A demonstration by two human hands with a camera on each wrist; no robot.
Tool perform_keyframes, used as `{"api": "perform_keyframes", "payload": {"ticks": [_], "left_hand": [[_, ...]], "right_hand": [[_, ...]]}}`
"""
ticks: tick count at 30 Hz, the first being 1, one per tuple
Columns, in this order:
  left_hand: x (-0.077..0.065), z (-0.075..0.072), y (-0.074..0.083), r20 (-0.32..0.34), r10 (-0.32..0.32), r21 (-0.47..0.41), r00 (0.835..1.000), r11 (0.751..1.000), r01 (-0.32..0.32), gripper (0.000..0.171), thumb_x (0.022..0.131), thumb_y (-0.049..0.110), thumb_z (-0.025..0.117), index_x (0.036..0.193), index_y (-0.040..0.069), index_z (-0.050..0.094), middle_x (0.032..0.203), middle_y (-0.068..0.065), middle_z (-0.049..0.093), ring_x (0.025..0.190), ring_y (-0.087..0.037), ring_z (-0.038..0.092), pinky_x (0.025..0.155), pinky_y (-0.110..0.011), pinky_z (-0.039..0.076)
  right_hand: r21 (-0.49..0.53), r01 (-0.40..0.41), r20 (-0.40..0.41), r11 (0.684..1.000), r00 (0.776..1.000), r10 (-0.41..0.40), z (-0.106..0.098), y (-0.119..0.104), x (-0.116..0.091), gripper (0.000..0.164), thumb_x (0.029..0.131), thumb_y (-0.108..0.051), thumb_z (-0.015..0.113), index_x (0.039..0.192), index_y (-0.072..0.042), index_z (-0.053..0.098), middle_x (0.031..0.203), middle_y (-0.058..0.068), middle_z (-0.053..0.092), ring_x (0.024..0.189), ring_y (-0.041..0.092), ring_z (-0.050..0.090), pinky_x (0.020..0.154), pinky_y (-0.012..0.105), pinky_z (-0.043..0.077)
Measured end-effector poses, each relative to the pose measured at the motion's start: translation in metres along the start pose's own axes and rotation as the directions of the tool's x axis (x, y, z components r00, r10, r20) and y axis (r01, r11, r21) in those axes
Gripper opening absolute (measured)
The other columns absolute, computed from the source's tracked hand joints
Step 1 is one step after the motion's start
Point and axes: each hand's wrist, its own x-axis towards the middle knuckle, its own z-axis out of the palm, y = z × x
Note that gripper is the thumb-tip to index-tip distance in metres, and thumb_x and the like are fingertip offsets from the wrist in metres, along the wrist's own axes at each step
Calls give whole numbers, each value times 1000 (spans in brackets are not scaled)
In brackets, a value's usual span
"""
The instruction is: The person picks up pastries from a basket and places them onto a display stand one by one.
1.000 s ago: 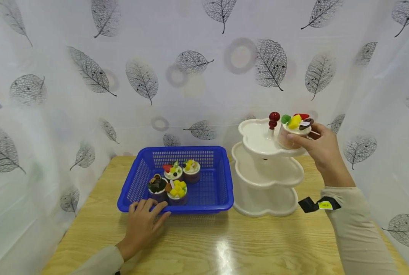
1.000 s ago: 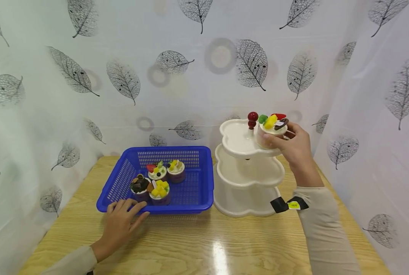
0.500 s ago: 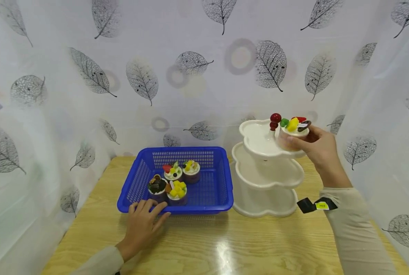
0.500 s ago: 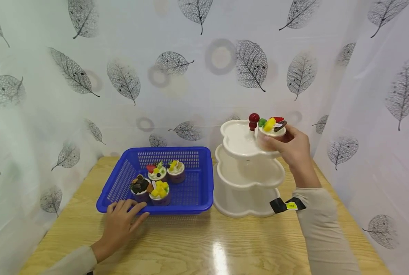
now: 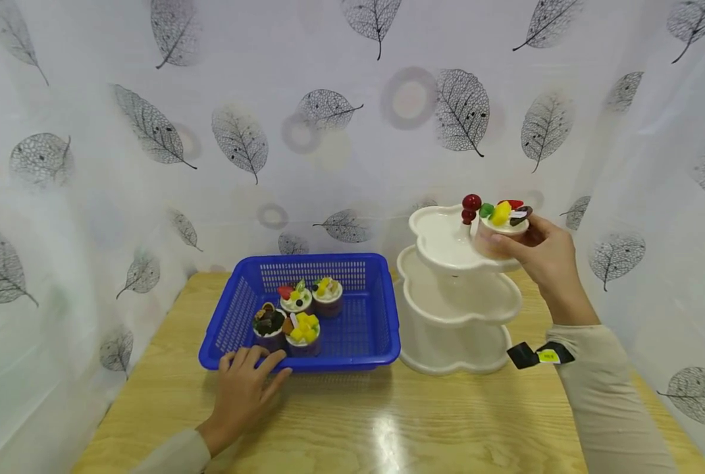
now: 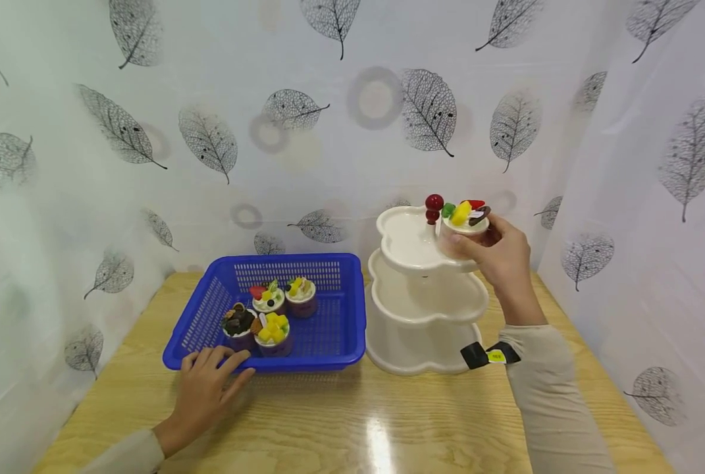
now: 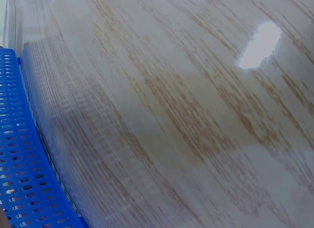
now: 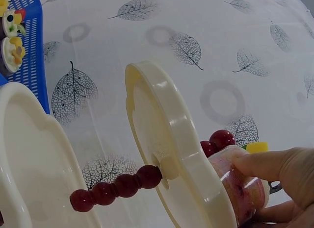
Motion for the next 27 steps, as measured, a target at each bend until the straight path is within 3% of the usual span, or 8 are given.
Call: {"api": "perform_keyframes", "payload": {"ticks": [9, 15, 18, 22, 27], "left_hand": [[1, -1, 0, 14, -4, -5, 1000, 1000, 5, 40, 93, 55, 50, 103, 22, 70, 88, -2, 60, 85, -25, 55, 81, -53, 35], [1, -1, 0, 19, -11, -10, 1000, 1000, 11, 35, 90, 51, 58, 103, 22, 70, 88, -2, 60, 85, -24, 55, 81, -53, 34], [2, 0, 0, 23, -13, -10, 1000, 1000, 13, 33, 89, 50, 59, 104, 22, 70, 88, -2, 60, 86, -24, 55, 82, -53, 34], [2, 0, 0, 28, -14, -6, 1000, 1000, 15, 36, 91, 53, 56, 104, 23, 70, 88, -2, 60, 87, -25, 55, 83, -53, 34], [1, -1, 0, 3, -8, 1, 1000, 1000, 8, 43, 94, 57, 46, 102, 22, 70, 87, -3, 61, 86, -26, 55, 81, -53, 34]], "right_hand": [[-4, -27, 10, 1000, 1000, 27, 0, -1, 0, 78, 86, -30, 73, 147, -2, 33, 137, 22, 47, 102, 6, 51, 80, 7, 43], [-22, -33, 29, 999, 999, 34, -1, -3, -1, 81, 86, -33, 72, 148, -4, 31, 139, 22, 46, 107, 11, 52, 81, 8, 43], [-38, -40, 46, 998, 998, 42, -4, -7, -1, 82, 88, -33, 70, 150, -3, 26, 144, 23, 41, 119, 22, 49, 95, 19, 43], [-21, -38, 28, 999, 999, 38, -6, -18, -2, 89, 88, -31, 69, 152, -2, 14, 154, 20, 25, 138, 35, 31, 110, 41, 30], [-21, 14, -77, 1000, 997, -16, 1, -43, -13, 91, 86, -32, 72, 153, -8, 16, 158, 10, 19, 144, 25, 21, 114, 37, 23]]}}
